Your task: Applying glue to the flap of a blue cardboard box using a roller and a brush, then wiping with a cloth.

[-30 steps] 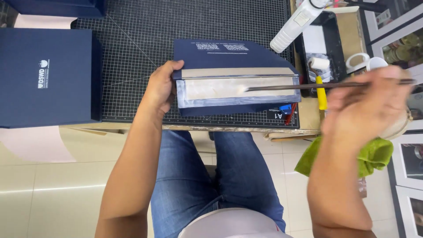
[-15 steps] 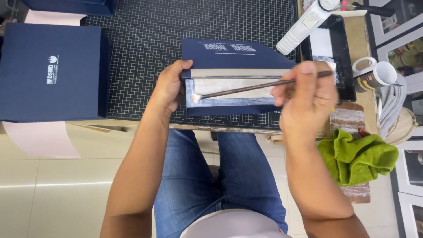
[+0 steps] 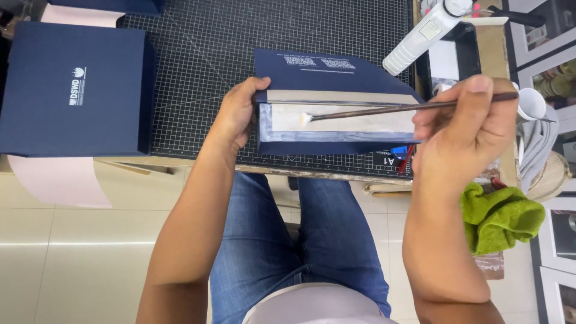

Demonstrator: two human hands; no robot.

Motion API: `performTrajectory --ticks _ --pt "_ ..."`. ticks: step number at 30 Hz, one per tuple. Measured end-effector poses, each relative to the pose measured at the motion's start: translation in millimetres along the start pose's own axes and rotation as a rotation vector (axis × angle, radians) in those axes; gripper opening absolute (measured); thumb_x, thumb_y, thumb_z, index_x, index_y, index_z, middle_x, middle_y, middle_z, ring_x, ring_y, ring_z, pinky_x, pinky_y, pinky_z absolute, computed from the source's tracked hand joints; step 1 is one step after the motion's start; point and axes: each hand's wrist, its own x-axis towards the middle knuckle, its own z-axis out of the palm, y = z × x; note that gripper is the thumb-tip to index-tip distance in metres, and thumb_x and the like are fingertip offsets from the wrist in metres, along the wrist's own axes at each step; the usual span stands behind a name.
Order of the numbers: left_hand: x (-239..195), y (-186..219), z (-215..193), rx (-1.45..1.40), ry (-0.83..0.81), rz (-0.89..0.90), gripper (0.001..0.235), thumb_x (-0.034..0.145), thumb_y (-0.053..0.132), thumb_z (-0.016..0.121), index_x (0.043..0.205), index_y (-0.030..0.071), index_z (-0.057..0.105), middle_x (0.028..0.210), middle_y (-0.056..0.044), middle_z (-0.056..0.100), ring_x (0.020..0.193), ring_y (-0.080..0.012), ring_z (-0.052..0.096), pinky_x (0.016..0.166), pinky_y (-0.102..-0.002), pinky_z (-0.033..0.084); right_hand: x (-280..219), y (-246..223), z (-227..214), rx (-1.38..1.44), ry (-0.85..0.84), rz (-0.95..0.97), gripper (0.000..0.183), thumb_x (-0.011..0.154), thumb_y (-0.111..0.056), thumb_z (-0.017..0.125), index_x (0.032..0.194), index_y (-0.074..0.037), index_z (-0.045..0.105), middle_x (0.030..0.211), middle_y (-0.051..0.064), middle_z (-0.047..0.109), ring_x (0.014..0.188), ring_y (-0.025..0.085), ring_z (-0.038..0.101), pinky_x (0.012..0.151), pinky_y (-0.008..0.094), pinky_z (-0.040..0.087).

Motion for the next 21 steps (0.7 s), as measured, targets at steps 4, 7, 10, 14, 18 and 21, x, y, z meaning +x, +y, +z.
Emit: performTrajectory --ticks 4,7,10,14,18,21 --pt "4.0 -1.3 0.4 -0.025 0.000 -0.003 0.014 0.089 0.026 0.067 0.088 0.013 0.064 0.083 -0.005 0.071 0.073 -0.0196 0.068 0.068 -0.032 0.057 -10.9 3.1 19.5 0.167 -0.058 0.034 0.022 0.110 -0.028 0.055 0.097 -0.011 0.054 0.078 0.007 0.060 0.053 0.016 0.062 0.038 0.022 0.039" --pt "3.9 -4.0 -3.1 -0.026 0.002 0.001 0.014 0.090 0.026 0.067 0.089 0.012 0.064 0.083 -0.005 0.071 0.074 -0.0197 0.068 0.067 -0.032 0.056 -10.6 4.7 17.9 0.140 -0.135 0.051 0.019 0.112 -0.021 0.051 0.099 -0.008 0.053 0.085 0.009 0.060 0.056 0.017 0.064 0.039 0.022 0.041" --pt "6.5 -2.2 -2.3 -0.012 0.007 -0.001 0.016 0.089 0.028 0.068 0.089 0.013 0.064 0.083 -0.004 0.070 0.073 -0.0192 0.067 0.064 -0.032 0.055 4.3 1.9 3.7 0.034 -0.095 -0.016 0.025 0.113 -0.026 0.053 0.098 -0.006 0.053 0.082 0.010 0.060 0.056 0.017 0.064 0.040 0.023 0.040" --pt "6.9 -2.6 -2.6 -0.003 0.005 -0.012 0.016 0.092 0.028 0.066 0.088 0.014 0.062 0.081 -0.004 0.070 0.070 -0.0199 0.067 0.062 -0.033 0.055 5.7 -2.6 5.9 0.176 -0.119 -0.053 0.024 0.114 -0.030 0.055 0.099 -0.011 0.056 0.080 0.005 0.061 0.056 0.013 0.063 0.042 0.020 0.046" --pt "5.6 -2.3 -1.8 -0.011 0.021 -0.008 0.015 0.091 0.028 0.067 0.088 0.014 0.061 0.078 -0.004 0.069 0.068 -0.0191 0.065 0.061 -0.032 0.054 -4.4 0.5 33.2 0.160 -0.090 0.020 0.020 0.110 -0.023 0.052 0.097 -0.007 0.051 0.081 0.011 0.059 0.053 0.018 0.062 0.039 0.024 0.040" --pt "8.7 -3.3 -3.3 -0.004 0.013 -0.018 0.015 0.092 0.028 0.066 0.091 0.013 0.063 0.082 -0.006 0.071 0.070 -0.0206 0.067 0.062 -0.032 0.055 0.5 2.4 25.6 0.113 -0.190 -0.015 0.020 0.113 -0.018 0.048 0.098 -0.005 0.052 0.083 0.011 0.059 0.056 0.017 0.063 0.040 0.022 0.041"
